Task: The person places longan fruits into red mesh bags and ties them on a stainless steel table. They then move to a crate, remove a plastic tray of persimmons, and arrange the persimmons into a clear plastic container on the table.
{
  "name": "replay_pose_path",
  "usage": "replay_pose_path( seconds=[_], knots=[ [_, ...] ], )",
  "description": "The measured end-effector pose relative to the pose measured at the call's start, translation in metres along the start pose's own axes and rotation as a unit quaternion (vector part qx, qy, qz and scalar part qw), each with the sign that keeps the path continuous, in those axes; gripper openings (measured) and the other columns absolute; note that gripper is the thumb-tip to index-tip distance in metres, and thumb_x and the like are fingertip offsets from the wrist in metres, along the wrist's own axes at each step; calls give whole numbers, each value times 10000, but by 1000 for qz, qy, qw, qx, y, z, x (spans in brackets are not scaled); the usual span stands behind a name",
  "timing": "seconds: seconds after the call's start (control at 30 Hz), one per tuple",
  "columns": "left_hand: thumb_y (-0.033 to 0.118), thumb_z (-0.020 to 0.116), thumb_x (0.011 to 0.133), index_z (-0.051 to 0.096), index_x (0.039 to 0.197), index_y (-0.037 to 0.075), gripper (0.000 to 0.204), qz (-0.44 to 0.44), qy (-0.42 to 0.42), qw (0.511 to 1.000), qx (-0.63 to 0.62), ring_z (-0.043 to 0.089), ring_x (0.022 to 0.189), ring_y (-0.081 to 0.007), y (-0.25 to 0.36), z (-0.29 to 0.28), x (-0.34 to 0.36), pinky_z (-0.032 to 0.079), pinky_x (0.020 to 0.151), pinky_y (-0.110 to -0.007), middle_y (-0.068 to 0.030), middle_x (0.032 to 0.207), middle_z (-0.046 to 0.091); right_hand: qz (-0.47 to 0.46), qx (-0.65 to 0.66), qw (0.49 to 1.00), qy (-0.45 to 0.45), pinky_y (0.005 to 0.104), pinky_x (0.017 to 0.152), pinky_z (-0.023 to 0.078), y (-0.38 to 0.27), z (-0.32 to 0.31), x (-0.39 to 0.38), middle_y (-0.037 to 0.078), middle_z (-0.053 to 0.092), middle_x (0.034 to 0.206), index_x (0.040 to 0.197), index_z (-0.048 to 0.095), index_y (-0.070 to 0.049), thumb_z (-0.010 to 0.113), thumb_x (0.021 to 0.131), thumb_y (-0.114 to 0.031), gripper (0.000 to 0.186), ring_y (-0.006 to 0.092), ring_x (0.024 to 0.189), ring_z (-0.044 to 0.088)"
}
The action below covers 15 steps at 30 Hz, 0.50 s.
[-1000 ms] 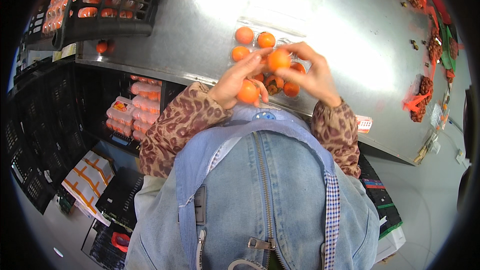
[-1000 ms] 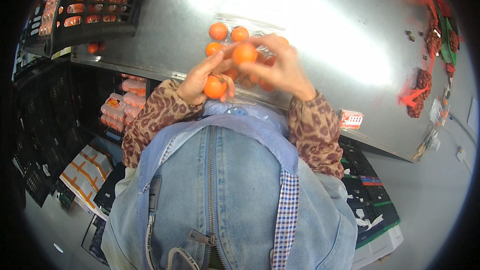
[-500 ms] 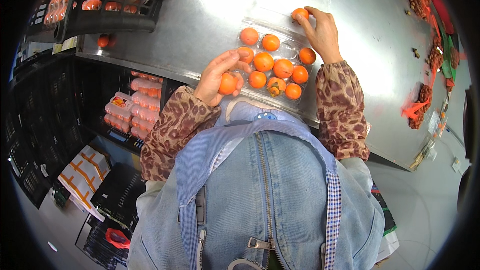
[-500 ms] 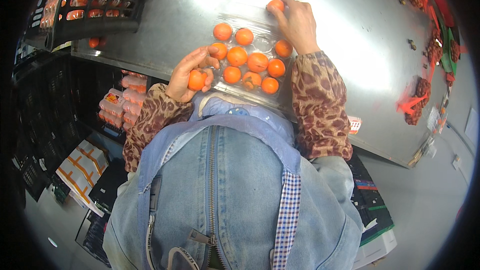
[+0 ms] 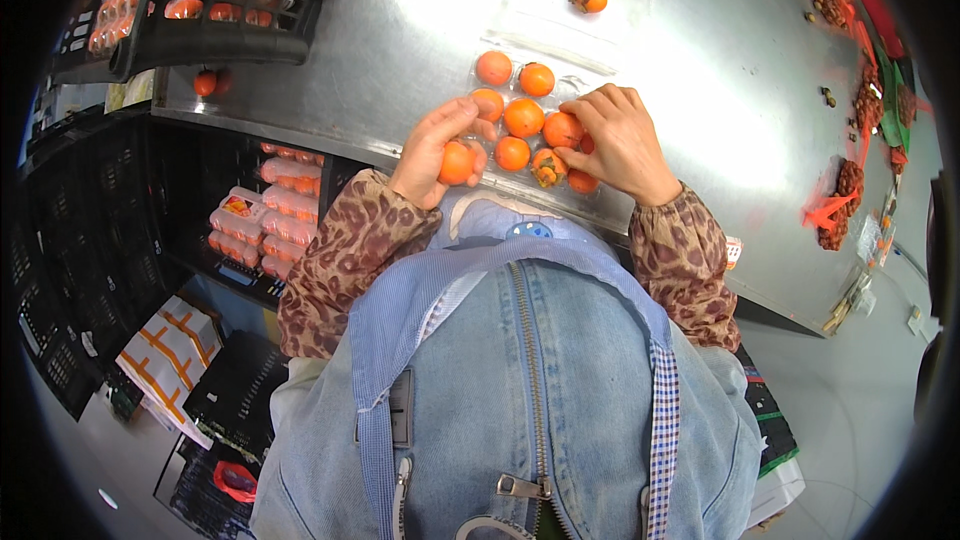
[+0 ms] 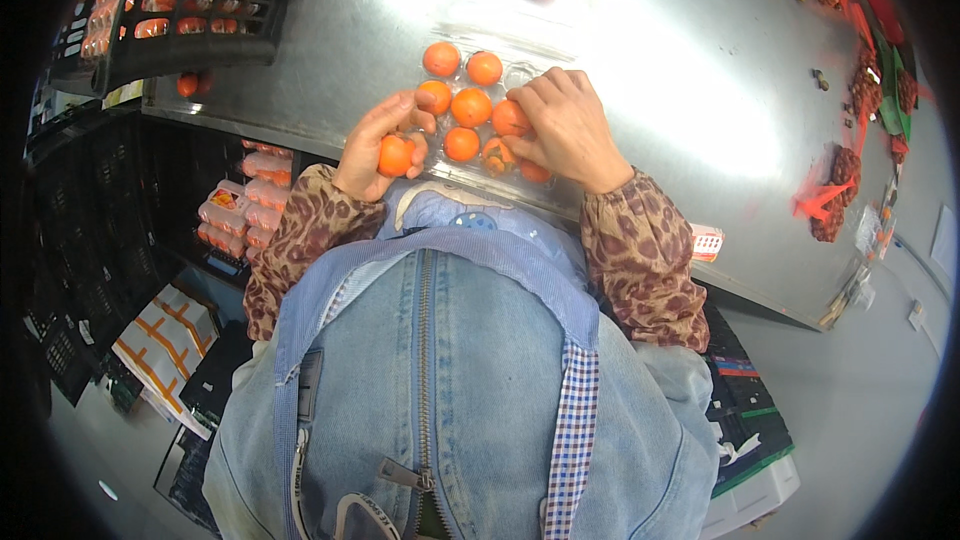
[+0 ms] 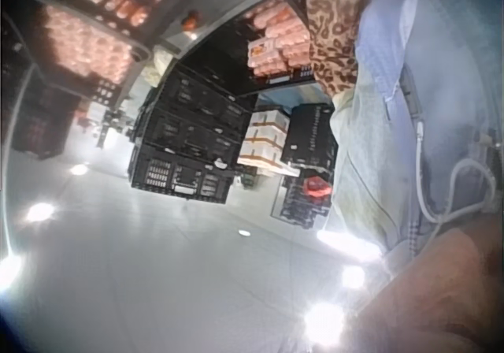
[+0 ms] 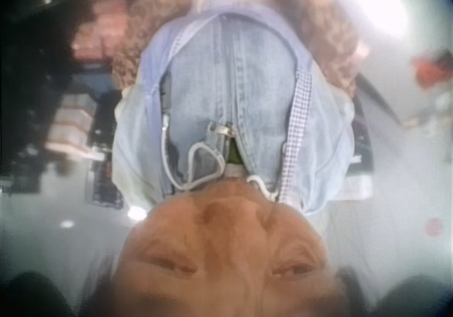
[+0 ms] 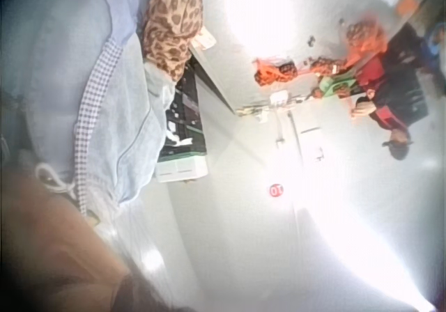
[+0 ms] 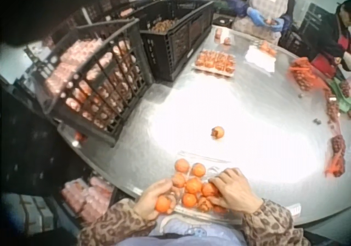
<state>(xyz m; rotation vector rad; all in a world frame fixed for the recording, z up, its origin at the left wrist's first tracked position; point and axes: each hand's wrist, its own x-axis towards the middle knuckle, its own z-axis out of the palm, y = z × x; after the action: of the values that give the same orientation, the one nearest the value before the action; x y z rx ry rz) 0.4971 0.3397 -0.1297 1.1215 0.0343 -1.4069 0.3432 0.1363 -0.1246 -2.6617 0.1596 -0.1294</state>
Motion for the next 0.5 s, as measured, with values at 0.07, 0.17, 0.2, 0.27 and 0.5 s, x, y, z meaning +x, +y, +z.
replay_pose_path(
  seconds=[0.07, 0.17, 0.2, 0.27, 0.5],
  knots=[
    [311, 450, 998, 500, 1189, 30, 344, -2, 0, 1000, 9, 546, 572, -116, 0, 2, -2, 441, 433, -236, -77, 920, 564, 41, 45, 998, -13, 377, 872, 421, 1, -5, -1, 74, 637, 908, 981, 672, -59, 782, 655, -281, 410, 260, 921, 568],
    [340, 467, 995, 498, 1199, 27, 375, -7, -6, 999, 52, 557, 567, -105, 2, 9, -5, 450, 429, -216, -73, 908, 568, 98, 164, 981, 1, 372, 864, 432, -5, -16, -5, 79, 644, 893, 966, 683, -43, 784, 655, -261, 393, 249, 904, 576],
    [354, 471, 993, 500, 1201, 27, 388, -7, -17, 998, 67, 559, 566, -101, 2, 13, -6, 453, 430, -211, -70, 903, 570, 115, 213, 970, 16, 370, 857, 436, -9, -20, -5, 78, 644, 880, 958, 685, -40, 782, 657, -258, 385, 244, 893, 577],
    [381, 480, 990, 502, 1205, 26, 416, -8, -36, 994, 106, 565, 566, -95, 1, 22, -6, 459, 431, -201, -65, 892, 573, 110, 233, 965, 43, 346, 785, 458, -18, -22, -4, 72, 645, 905, 969, 683, -39, 787, 667, -274, 396, 212, 875, 573],
    [602, 362, 956, 487, 1164, 32, 620, -55, -150, 987, 6, 574, 588, -114, 2, 40, -6, 463, 443, -206, -69, 842, 563, 100, 349, 925, 112, 278, 665, 467, -54, -6, 3, 65, 592, 885, 1086, 624, -25, 729, 816, -244, 363, 160, 781, 589]
  ],
)
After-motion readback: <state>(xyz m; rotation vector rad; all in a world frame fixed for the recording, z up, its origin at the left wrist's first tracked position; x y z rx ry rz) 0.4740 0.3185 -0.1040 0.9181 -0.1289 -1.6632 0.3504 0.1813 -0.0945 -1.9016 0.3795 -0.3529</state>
